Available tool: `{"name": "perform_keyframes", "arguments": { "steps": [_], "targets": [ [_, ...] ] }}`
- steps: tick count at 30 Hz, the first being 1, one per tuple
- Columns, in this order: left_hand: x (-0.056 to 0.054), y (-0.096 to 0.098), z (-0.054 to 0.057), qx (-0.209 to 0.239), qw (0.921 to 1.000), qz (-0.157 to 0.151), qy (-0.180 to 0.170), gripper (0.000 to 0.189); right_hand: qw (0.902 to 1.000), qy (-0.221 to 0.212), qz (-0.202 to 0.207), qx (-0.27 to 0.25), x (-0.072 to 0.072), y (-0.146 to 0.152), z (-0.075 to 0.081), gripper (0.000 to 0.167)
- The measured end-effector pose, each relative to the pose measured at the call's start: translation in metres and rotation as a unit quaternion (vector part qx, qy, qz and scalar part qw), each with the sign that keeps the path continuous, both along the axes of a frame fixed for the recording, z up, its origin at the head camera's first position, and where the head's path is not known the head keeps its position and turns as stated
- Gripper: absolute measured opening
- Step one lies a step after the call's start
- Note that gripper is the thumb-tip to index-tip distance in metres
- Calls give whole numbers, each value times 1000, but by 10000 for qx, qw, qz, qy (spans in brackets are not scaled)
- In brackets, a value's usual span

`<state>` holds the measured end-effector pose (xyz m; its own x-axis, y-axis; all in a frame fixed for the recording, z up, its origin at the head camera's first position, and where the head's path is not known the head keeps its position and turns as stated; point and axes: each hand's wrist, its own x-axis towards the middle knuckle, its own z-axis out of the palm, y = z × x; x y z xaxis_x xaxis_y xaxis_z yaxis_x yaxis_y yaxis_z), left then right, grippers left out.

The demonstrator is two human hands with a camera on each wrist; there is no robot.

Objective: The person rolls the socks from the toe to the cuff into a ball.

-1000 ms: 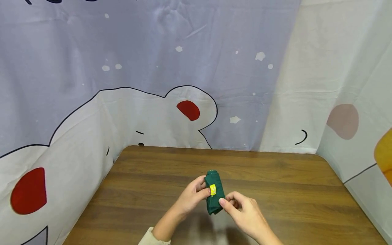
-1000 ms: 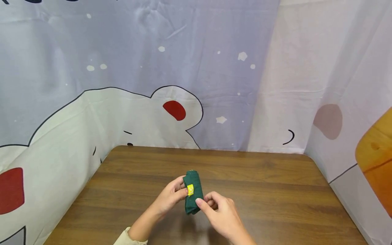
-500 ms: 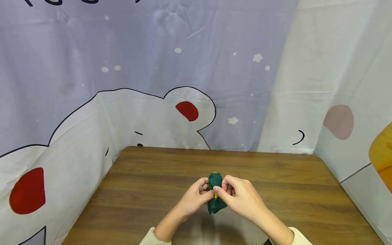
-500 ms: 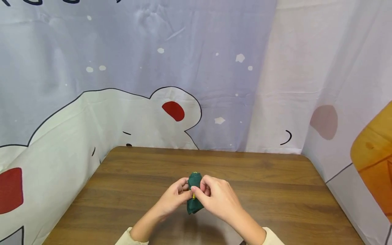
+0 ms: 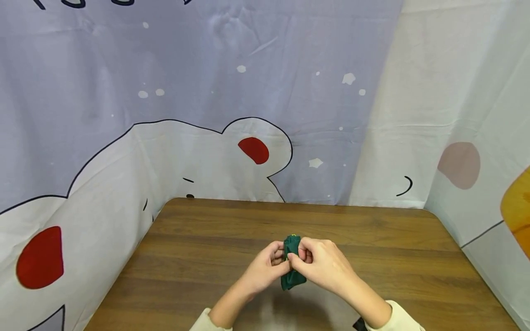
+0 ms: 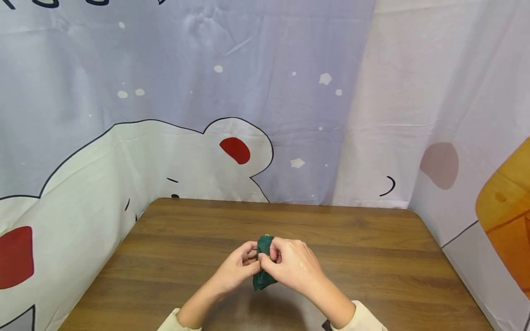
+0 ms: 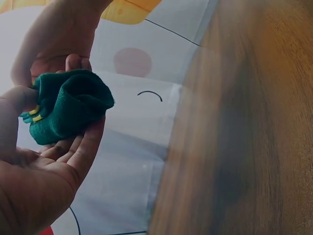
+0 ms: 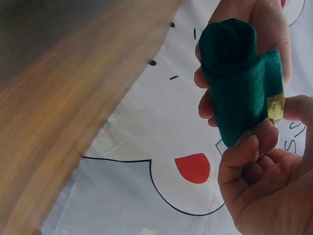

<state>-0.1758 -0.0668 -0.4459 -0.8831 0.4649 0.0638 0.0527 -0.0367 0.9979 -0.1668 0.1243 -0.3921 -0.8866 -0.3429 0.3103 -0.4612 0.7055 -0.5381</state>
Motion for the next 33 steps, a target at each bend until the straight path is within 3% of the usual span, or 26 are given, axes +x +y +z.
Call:
{"name": "perform_keyframes", "arguments": {
  "steps": [6,12,20,22,24,25,28,30,31,32,33],
  "targets": [
    [2,0,-2,-13,10000,-40,2,49,9995,15,265,-194,-2,1,-2,30],
    [0,-1,-4,199,9996,-221,18,52,9932,-398,494,-973,-4,5,-2,29],
    [-3,0,-12,20,9997,32,235,49,9720,-565,59,-2281,-3,7,-2,19],
    [-4,0,-13,24,9997,59,241,50,9575,-721,-17,-2793,-3,7,-2,15],
    [-4,-1,-13,24,9997,17,229,52,9337,-1086,-76,-3411,-2,8,-2,13],
    [-5,-1,-13,24,9997,-8,236,54,9154,-1369,-45,-3785,-2,10,-1,15],
    [-5,-1,-13,15,9998,-46,175,52,8424,-2275,258,-4877,-4,13,0,20],
    [-3,-1,-12,13,9999,-36,115,47,8058,-2685,554,-5249,-5,16,0,24],
    [-2,-1,-11,4,10000,-25,95,44,7948,-2816,743,-5324,-6,17,0,26],
    [-1,-1,-11,-20,10000,-18,85,40,7902,-2897,910,-5324,-6,18,0,27],
    [-1,-1,-9,-60,9999,-15,102,37,7925,-2923,1070,-5245,-7,18,0,28]
  ]
}}
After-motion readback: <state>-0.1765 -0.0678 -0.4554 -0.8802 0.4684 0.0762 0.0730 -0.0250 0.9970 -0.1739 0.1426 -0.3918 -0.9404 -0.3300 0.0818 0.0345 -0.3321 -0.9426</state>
